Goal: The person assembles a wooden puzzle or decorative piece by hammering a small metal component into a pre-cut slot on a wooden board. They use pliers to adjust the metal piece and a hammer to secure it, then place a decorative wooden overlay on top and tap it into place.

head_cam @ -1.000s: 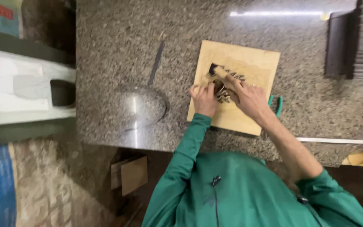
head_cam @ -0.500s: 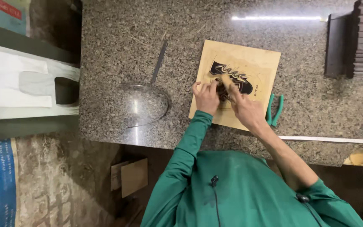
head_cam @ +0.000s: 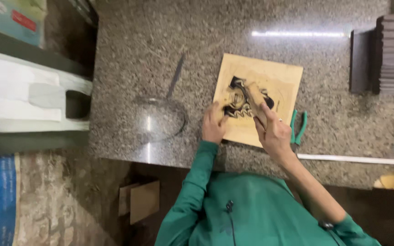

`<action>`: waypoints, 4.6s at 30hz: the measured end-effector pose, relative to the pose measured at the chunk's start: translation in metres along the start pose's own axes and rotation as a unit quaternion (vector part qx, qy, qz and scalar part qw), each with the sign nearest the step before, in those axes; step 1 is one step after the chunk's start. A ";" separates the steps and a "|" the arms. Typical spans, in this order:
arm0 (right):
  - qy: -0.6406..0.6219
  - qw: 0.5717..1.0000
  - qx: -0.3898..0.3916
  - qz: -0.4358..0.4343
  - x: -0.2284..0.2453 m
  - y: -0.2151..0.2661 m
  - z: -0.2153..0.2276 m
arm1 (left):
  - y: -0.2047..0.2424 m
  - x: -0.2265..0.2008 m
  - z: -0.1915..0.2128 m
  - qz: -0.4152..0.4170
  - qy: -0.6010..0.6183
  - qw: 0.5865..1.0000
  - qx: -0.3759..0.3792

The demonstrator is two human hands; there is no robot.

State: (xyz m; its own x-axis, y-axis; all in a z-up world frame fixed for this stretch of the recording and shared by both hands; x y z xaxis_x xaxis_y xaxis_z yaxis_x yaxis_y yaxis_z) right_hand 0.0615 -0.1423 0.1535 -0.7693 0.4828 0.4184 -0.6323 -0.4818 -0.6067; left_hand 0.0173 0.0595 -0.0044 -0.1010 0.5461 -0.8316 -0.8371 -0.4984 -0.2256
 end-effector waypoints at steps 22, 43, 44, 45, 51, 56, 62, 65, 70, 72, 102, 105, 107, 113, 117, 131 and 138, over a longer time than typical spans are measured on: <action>0.124 0.974 0.188 -0.017 0.000 0.021 -0.074 | 0.005 0.013 0.001 0.006 0.026 1.000 0.012; 0.071 0.993 0.099 -0.010 -0.002 0.019 -0.063 | -0.003 0.007 -0.012 -0.023 -0.048 0.998 0.030; 0.100 0.984 0.144 -0.002 -0.004 0.018 -0.083 | -0.004 0.007 -0.013 -0.021 -0.055 0.998 0.031; 0.128 0.974 0.187 0.007 -0.002 0.017 -0.097 | -0.005 0.006 -0.011 -0.020 -0.064 0.997 0.031; 0.039 0.998 0.024 0.044 0.002 0.015 -0.033 | -0.003 -0.002 -0.010 -0.030 -0.046 0.998 0.034; 0.104 0.969 0.224 -0.025 -0.007 0.011 -0.092 | -0.003 0.012 -0.016 -0.007 -0.034 0.999 0.034; 0.014 0.997 0.070 -0.007 0.014 -0.012 -0.051 | -0.017 0.014 0.000 0.060 0.064 0.995 0.042; 0.098 0.968 0.228 -0.037 0.012 -0.003 -0.096 | -0.008 0.008 0.003 0.052 0.066 0.996 0.024; 0.030 0.991 0.130 -0.014 0.016 -0.011 -0.049 | -0.007 0.006 -0.005 0.074 0.073 0.994 0.036; 0.009 1.000 0.020 0.019 0.019 -0.004 -0.030 | -0.014 0.011 0.004 0.038 0.068 0.997 0.012; 0.051 0.991 0.121 -0.030 -0.016 -0.016 -0.023 | -0.010 0.028 -0.008 0.124 0.084 0.987 0.051; 0.038 0.996 0.037 -0.074 -0.029 -0.013 -0.027 | -0.015 0.013 0.001 0.056 0.073 0.996 0.006; 0.130 0.964 0.219 -0.082 -0.047 -0.015 -0.080 | -0.015 0.015 0.000 0.070 0.061 0.996 0.011; 0.010 0.999 0.002 -0.034 -0.021 -0.033 -0.005 | -0.014 0.010 0.003 0.097 0.087 0.991 0.016; 0.027 0.931 0.335 -0.142 -0.034 -0.023 -0.098 | -0.011 0.018 0.003 0.110 0.056 0.992 0.029; 0.045 0.954 0.244 -0.169 -0.032 -0.013 -0.068 | -0.011 0.006 0.020 0.115 0.057 0.992 -0.009; -0.111 0.951 0.236 -0.169 -0.067 0.072 -0.054 | 0.062 0.017 -0.038 0.347 0.523 0.778 0.014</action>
State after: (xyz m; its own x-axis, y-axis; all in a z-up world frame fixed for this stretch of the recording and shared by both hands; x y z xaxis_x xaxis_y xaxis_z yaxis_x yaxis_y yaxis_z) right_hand 0.0722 -0.1697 0.0457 -0.4821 0.5271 0.6998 -0.7773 -0.6259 -0.0640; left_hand -0.0155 0.0123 -0.0520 -0.0527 -0.7022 -0.7100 -0.7891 -0.4065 0.4606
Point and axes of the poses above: each hand's wrist, its own y-axis away from the middle knuckle, its own z-axis out of the back of the hand, x = y × z, the point moved 9 cm from there along -y, towards the middle knuckle, and after that the axes turned 2 degrees about z, right-handed, at the moved point
